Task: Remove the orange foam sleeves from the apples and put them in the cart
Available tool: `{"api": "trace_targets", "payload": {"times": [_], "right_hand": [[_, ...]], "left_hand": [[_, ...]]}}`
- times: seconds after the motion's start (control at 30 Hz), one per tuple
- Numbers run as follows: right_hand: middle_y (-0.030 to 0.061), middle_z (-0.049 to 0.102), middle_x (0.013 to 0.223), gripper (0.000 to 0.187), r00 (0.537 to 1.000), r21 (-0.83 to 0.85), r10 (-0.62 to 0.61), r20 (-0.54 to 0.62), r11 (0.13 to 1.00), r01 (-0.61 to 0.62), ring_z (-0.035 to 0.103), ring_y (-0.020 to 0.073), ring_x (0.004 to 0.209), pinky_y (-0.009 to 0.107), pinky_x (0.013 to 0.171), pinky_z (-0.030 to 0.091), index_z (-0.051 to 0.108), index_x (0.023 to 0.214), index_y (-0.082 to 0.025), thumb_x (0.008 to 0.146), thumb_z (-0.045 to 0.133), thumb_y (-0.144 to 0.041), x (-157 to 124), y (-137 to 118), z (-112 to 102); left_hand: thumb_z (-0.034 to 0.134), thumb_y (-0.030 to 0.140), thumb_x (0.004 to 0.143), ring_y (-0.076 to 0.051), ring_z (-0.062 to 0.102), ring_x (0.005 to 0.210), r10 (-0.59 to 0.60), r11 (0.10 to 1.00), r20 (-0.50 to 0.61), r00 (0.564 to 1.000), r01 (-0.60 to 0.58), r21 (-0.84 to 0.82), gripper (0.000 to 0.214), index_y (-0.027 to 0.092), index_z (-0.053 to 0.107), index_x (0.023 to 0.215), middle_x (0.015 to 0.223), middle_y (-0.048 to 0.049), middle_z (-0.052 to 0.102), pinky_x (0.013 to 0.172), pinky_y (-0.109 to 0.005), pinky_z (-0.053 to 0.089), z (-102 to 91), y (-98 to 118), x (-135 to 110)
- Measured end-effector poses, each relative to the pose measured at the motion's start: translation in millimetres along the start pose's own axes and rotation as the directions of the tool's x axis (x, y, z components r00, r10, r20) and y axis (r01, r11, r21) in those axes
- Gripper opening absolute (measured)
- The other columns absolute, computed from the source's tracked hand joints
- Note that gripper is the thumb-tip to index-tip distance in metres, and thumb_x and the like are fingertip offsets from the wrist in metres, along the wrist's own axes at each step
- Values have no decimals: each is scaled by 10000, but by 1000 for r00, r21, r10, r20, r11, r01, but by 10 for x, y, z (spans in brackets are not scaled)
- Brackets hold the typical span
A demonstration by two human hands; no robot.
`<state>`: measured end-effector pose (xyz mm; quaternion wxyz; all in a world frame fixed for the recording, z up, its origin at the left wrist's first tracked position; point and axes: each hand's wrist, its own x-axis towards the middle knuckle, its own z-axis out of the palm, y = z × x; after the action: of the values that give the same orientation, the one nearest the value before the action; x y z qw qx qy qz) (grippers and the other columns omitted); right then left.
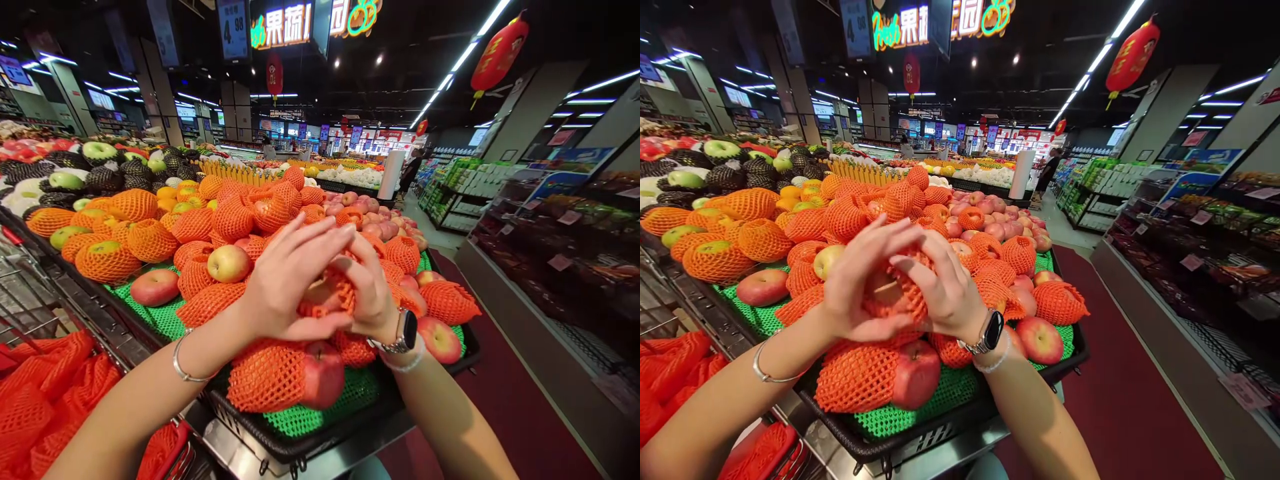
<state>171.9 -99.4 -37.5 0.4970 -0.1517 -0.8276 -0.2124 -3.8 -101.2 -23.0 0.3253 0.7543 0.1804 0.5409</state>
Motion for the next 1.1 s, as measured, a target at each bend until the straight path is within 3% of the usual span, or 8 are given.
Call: {"api": "trace_targets", "payload": {"times": [0.1, 0.23, 0.43, 0.6, 0.83, 0.93, 1.0, 1.1], "right_hand": [[145, 389, 1394, 716, 1000, -86, -2, -28, 996, 0, 388, 324, 1332, 557, 1065, 415, 227, 1449, -263, 854, 519, -534, -9, 72, 42], [133, 384, 1409, 717, 999, -109, 45, -12, 993, -46, 389, 314, 1330, 564, 1082, 384, 203, 1439, -290, 848, 502, -567, -2, 76, 79], [100, 370, 1417, 714, 997, -201, 83, -11, 976, -83, 369, 297, 1345, 556, 1102, 360, 174, 1418, -343, 832, 549, -505, -10, 28, 132], [138, 375, 1421, 712, 991, -254, 133, 18, 959, -124, 347, 297, 1364, 538, 1102, 360, 125, 1445, -290, 869, 495, -487, -9, 76, 147], [104, 210, 1532, 827, 989, -246, 141, 41, 961, -127, 248, 312, 1418, 560, 1121, 317, 46, 1487, -359, 855, 576, -411, 6, 80, 120], [95, 42, 1581, 968, 977, -113, 210, 29, 972, -206, 146, 293, 1462, 550, 1139, 299, -67, 1489, -354, 821, 630, -433, 42, 71, 82], [107, 101, 1577, 951, 957, -27, 287, -37, 957, -288, 152, 289, 1463, 558, 1153, 264, -6, 1498, -319, 804, 605, -543, 56, 87, 54], [103, 290, 1519, 709, 871, 127, 434, -230, 901, -415, 259, 271, 1429, 546, 1161, 249, 215, 1466, -289, 873, 424, -616, 42, 145, 48]], "left_hand": [[707, 425, 711, -329, 345, 1380, 232, 934, 114, 966, -254, 252, 536, 250, 611, 1208, 1359, -55, 550, 1194, -504, 97, -9, 91, 92], [737, 627, 584, -368, 284, 1394, 328, 887, -22, 944, -300, 352, 818, 275, 537, 1294, 1480, -55, 396, 1179, -517, 132, -14, -15, 80], [605, 414, 815, -282, 443, 1282, 365, 778, 102, 925, -364, 513, 621, 240, 425, 1383, 1382, -91, 499, 1121, -439, 305, -2, -65, 126], [555, 545, 822, -314, 325, 1374, 283, 812, 92, 955, -290, 507, 675, 254, 393, 1409, 1496, -98, 347, 1155, -488, 223, -31, -91, 160], [771, 386, 686, -274, 361, 1355, 92, 959, -32, 995, -80, 272, 746, 286, 444, 1349, 1423, -46, 448, 1182, -440, 198, 16, -198, 208], [690, 391, 764, -252, 397, 1340, -106, 991, -138, 985, 93, -97, 551, 260, 512, 1269, 1374, -35, 508, 1172, -418, 248, 98, -267, 242], [577, 444, 836, -257, 501, 1256, -330, 859, -106, 938, 252, -445, 471, 231, 518, 1252, 1290, -67, 579, 1100, -435, 380, 140, -293, 260], [390, 497, 920, -243, 662, 992, -574, 496, 127, 809, 467, -732, 494, 196, 470, 1304, 1148, -115, 650, 841, -425, 581, 143, -282, 272]]}}
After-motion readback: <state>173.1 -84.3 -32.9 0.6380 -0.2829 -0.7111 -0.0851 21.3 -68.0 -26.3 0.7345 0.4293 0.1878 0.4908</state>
